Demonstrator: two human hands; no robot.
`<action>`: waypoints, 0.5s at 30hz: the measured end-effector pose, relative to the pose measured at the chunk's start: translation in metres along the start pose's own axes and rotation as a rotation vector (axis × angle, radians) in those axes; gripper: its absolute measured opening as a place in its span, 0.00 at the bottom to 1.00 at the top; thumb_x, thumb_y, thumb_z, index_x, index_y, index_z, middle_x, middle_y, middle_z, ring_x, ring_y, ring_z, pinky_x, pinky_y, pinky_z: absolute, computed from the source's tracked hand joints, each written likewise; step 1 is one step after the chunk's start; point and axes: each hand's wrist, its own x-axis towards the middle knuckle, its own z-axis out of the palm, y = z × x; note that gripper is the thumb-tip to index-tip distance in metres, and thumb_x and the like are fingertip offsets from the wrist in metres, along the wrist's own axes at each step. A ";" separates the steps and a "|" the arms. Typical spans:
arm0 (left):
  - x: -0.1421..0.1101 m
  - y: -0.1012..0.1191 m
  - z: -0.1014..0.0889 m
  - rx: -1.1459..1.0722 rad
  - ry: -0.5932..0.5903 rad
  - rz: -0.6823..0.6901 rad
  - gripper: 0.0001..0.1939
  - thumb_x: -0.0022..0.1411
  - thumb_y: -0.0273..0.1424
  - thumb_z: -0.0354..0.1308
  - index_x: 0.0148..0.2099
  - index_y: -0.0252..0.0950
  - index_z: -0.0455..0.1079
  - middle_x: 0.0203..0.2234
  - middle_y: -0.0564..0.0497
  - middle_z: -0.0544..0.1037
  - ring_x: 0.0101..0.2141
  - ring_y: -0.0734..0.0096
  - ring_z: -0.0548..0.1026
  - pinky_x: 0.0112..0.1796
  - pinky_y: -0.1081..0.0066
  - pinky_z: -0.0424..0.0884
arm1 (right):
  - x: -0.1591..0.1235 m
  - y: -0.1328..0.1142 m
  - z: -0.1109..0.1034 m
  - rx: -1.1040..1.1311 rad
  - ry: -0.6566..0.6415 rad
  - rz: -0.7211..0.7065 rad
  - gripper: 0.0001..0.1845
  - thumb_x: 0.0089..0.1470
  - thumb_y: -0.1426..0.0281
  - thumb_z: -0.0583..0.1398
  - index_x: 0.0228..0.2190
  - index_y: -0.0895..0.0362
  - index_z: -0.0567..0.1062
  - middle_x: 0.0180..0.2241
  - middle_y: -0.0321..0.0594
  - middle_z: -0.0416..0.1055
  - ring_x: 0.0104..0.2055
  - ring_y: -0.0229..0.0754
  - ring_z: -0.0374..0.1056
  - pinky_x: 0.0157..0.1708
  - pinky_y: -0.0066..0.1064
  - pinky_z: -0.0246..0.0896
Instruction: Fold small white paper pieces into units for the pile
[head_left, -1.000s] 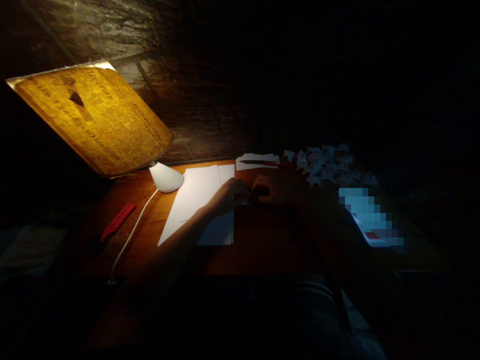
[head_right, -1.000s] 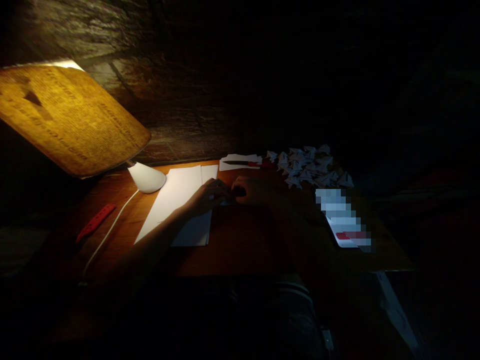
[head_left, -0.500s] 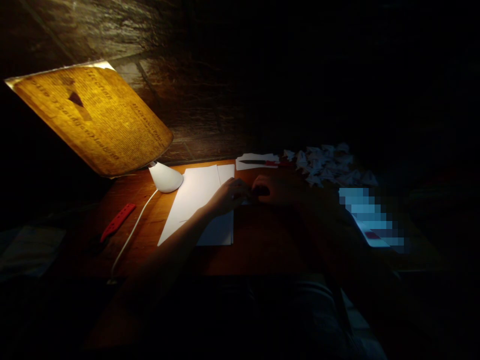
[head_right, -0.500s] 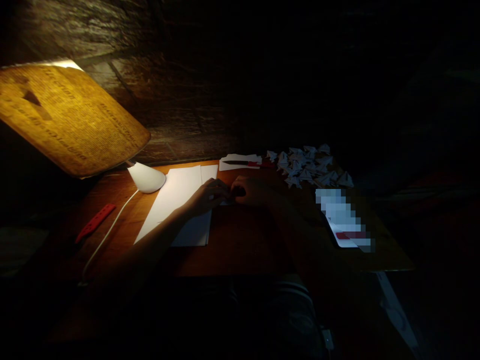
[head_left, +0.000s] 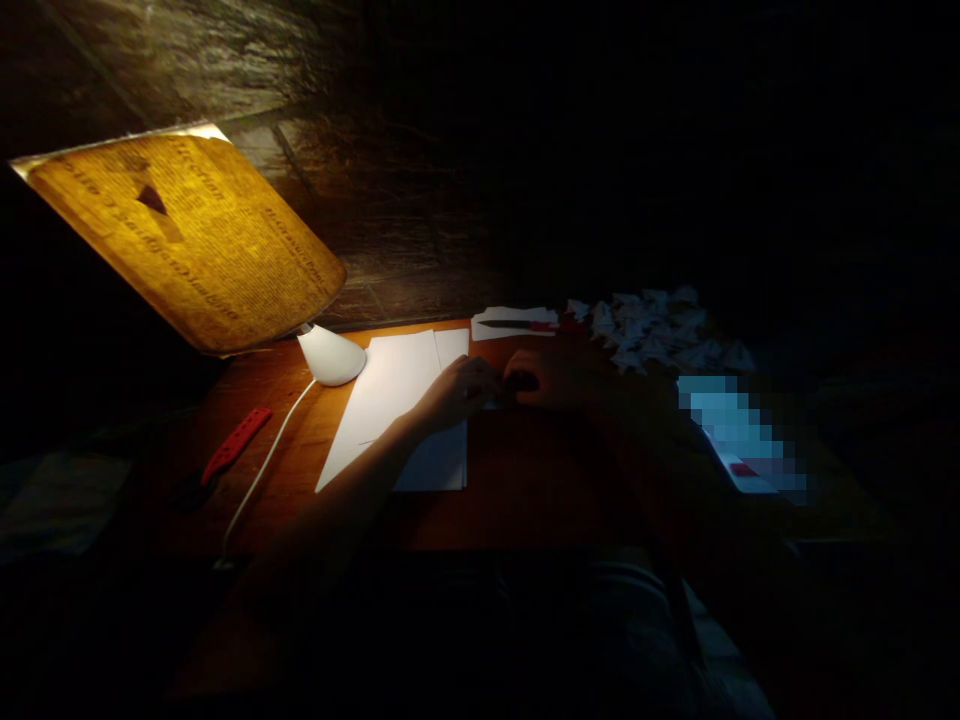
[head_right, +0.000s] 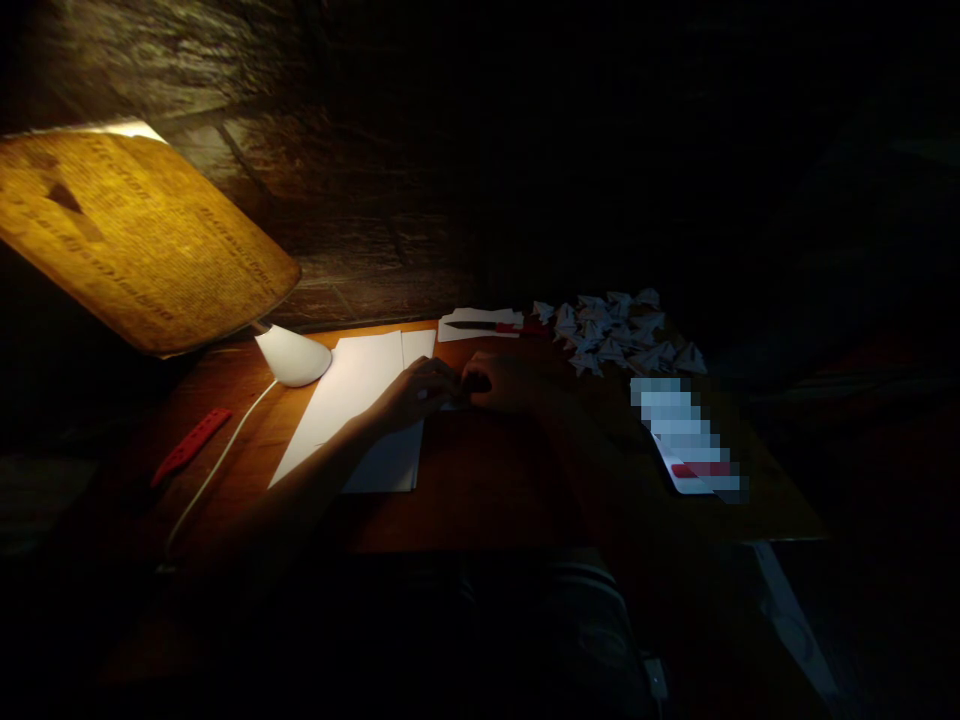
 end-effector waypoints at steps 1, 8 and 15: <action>0.000 0.000 0.000 -0.003 0.003 0.000 0.07 0.66 0.26 0.63 0.42 0.41 0.82 0.42 0.47 0.81 0.46 0.59 0.76 0.50 0.56 0.72 | 0.000 0.000 0.000 0.001 -0.001 -0.002 0.10 0.50 0.76 0.65 0.37 0.56 0.81 0.43 0.42 0.76 0.42 0.43 0.73 0.43 0.34 0.66; 0.000 0.001 0.001 -0.013 0.022 0.008 0.08 0.65 0.25 0.62 0.41 0.40 0.82 0.41 0.47 0.80 0.45 0.60 0.75 0.49 0.57 0.72 | -0.001 -0.002 -0.001 -0.017 0.017 0.017 0.10 0.50 0.76 0.65 0.37 0.56 0.81 0.42 0.42 0.76 0.42 0.44 0.72 0.44 0.34 0.65; 0.000 0.000 0.001 -0.009 0.004 -0.002 0.08 0.65 0.25 0.62 0.42 0.41 0.82 0.42 0.47 0.80 0.46 0.59 0.75 0.50 0.55 0.72 | 0.000 0.000 -0.001 -0.011 0.001 0.005 0.10 0.50 0.76 0.65 0.37 0.57 0.81 0.42 0.42 0.76 0.42 0.43 0.73 0.44 0.35 0.65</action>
